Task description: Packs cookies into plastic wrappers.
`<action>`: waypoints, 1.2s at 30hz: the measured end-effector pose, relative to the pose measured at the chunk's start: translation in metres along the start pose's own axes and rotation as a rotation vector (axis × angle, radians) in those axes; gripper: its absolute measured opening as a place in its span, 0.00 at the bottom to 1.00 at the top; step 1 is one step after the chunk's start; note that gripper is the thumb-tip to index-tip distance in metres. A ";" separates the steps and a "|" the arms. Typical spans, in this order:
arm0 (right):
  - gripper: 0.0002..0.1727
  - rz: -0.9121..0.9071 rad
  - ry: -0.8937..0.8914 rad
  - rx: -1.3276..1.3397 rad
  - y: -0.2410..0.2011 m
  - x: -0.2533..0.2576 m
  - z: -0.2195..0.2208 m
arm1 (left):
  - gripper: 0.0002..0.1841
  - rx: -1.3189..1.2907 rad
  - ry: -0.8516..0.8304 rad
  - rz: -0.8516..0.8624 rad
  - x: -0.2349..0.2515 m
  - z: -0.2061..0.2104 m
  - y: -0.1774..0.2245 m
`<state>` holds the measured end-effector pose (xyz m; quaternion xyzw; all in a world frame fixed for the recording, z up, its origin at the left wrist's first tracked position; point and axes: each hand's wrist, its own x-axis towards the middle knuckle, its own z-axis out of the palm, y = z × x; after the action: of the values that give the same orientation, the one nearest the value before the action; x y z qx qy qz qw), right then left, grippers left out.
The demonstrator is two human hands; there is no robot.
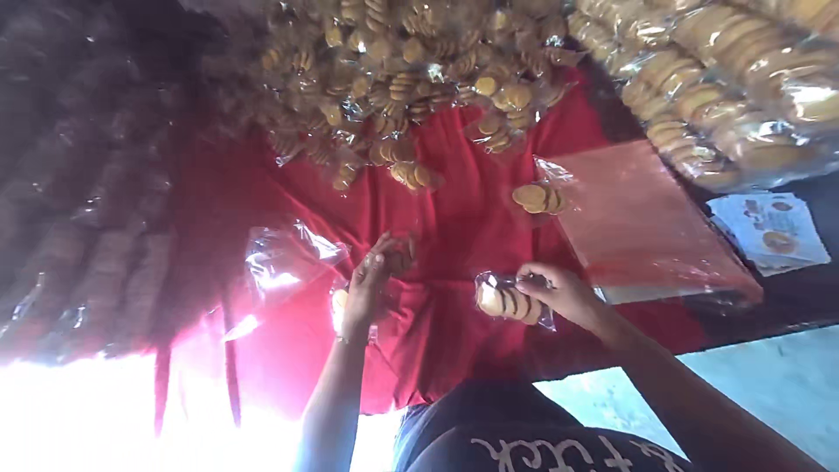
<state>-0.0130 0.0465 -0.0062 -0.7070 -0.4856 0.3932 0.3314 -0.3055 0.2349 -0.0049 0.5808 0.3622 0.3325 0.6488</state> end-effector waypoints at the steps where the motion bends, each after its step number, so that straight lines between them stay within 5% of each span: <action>1: 0.11 -0.048 0.008 0.045 0.000 -0.001 -0.002 | 0.18 -0.015 0.023 -0.071 -0.003 -0.008 0.003; 7: 0.11 -0.215 0.320 -0.010 -0.024 0.034 -0.001 | 0.12 -0.113 -0.130 -0.125 -0.016 0.020 -0.009; 9: 0.09 -0.325 0.253 0.003 -0.038 0.054 0.006 | 0.13 -0.022 -0.250 0.036 -0.014 0.034 -0.032; 12: 0.08 -0.348 -0.100 0.079 -0.039 0.066 0.030 | 0.13 0.168 -0.258 0.233 -0.018 0.048 -0.060; 14: 0.20 -0.345 -0.254 0.164 -0.024 0.059 0.045 | 0.15 0.231 -0.255 0.242 -0.030 0.045 -0.067; 17: 0.42 -0.396 -0.207 0.188 -0.002 0.031 0.063 | 0.27 0.351 -0.299 0.248 -0.056 0.038 -0.071; 20: 0.33 -0.418 0.037 0.053 0.013 0.007 0.085 | 0.31 0.577 -0.292 0.314 -0.070 0.043 -0.072; 23: 0.33 -0.447 0.167 0.054 0.017 0.007 0.097 | 0.21 0.647 -0.245 0.430 -0.060 0.050 -0.071; 27: 0.61 -0.520 -0.054 0.134 0.008 0.010 0.088 | 0.15 0.397 -0.276 0.330 -0.043 0.049 -0.069; 32: 0.32 -0.630 0.241 -0.004 0.019 0.010 0.111 | 0.13 0.212 -0.261 0.235 -0.056 0.063 -0.056; 36: 0.30 -0.631 0.225 -0.054 0.014 -0.007 0.092 | 0.09 0.682 0.124 0.338 -0.097 -0.001 -0.009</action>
<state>-0.0888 0.0436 -0.0600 -0.5691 -0.6513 0.1778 0.4693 -0.3560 0.1521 -0.0059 0.7935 0.3899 0.3295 0.3312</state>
